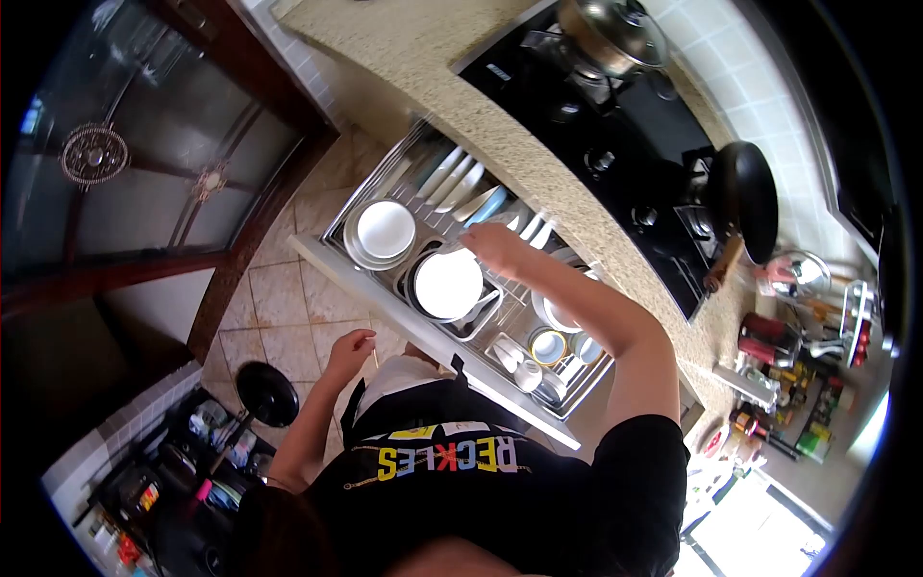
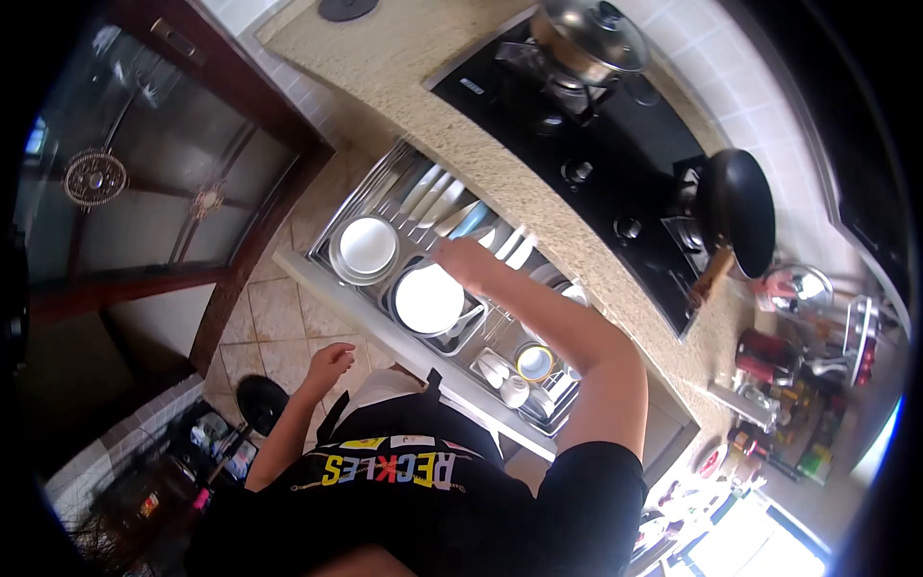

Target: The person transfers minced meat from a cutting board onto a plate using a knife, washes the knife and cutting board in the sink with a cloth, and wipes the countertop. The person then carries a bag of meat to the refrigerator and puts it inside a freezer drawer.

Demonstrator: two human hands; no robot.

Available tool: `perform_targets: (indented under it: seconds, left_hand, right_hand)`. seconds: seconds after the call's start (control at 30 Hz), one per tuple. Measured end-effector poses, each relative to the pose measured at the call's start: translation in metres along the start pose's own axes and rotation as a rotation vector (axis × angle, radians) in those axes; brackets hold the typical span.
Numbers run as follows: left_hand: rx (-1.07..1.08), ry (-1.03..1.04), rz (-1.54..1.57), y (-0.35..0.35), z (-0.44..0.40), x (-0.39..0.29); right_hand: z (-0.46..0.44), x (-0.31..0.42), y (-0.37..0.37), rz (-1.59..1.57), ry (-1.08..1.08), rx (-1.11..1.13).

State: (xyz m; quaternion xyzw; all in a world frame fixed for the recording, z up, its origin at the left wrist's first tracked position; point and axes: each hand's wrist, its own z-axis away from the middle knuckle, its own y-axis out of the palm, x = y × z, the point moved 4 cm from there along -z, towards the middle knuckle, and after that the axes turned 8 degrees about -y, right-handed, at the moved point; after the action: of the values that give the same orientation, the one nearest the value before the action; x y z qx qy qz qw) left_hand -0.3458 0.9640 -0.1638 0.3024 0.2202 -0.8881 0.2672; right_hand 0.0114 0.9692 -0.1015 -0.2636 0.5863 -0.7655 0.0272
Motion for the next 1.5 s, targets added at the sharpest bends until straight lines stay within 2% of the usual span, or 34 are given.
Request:
perform_targets:
  seconds: [0.23,0.3,0.4,0.43,0.5,0.57,0.7,0.77,0.83,0.93,1.07,1.37,1.43,1.5]
  left_hand:
    - [0.349,-0.08,0.274,0.036,0.007,-0.122]
    - [0.434,-0.052,0.188,0.052,0.011,-0.149]
    - [0.665,-0.392,0.312,0.091,0.008,-0.164]
    - [0.785,-0.398,0.312,0.102,0.011,-0.171]
    - [0.886,-0.386,0.368,0.124,0.02,-0.186]
    - [0.938,-0.373,0.34,0.147,0.031,-0.197]
    - [0.903,-0.46,0.276,0.194,0.05,-0.207]
    - [0.924,-0.254,0.116,0.219,0.064,-0.213]
    - [1.0,-0.163,-0.042,0.243,0.088,-0.224]
    - [1.04,-0.096,-0.133,0.287,0.107,-0.218]
    - [1.095,-0.049,-0.237,0.364,0.159,-0.198]
    - [1.08,-0.043,-0.24,0.513,0.255,-0.149]
    - [1.04,-0.042,-0.223,0.55,0.271,-0.137]
    - [1.017,-0.06,-0.197,0.583,0.279,-0.127]
  right_hand:
    - [0.073,0.09,-0.078,-0.192,0.121,-0.237]
    - [0.102,0.111,-0.09,-0.202,0.186,-0.297]
    - [0.148,0.149,-0.102,-0.132,0.286,-0.473]
    - [0.162,0.162,-0.102,-0.112,0.328,-0.53]
    - [0.191,0.188,-0.099,-0.064,0.431,-0.51]
    - [0.216,0.212,-0.09,0.006,0.504,-0.601]
    - [0.267,0.26,-0.062,0.022,0.725,-0.735]
    - [0.291,0.29,-0.045,0.041,0.833,-0.811]
    - [0.308,0.314,-0.035,0.063,0.919,-0.875]
    - [0.347,0.351,-0.023,-0.001,1.215,-1.203]
    - [0.421,0.41,0.013,0.055,1.489,-1.295]
    - [0.585,0.486,0.082,0.016,1.656,-1.296]
    - [0.627,0.499,0.101,0.087,1.703,-1.329]
    - [0.669,0.5,0.133,0.014,1.754,-1.479]
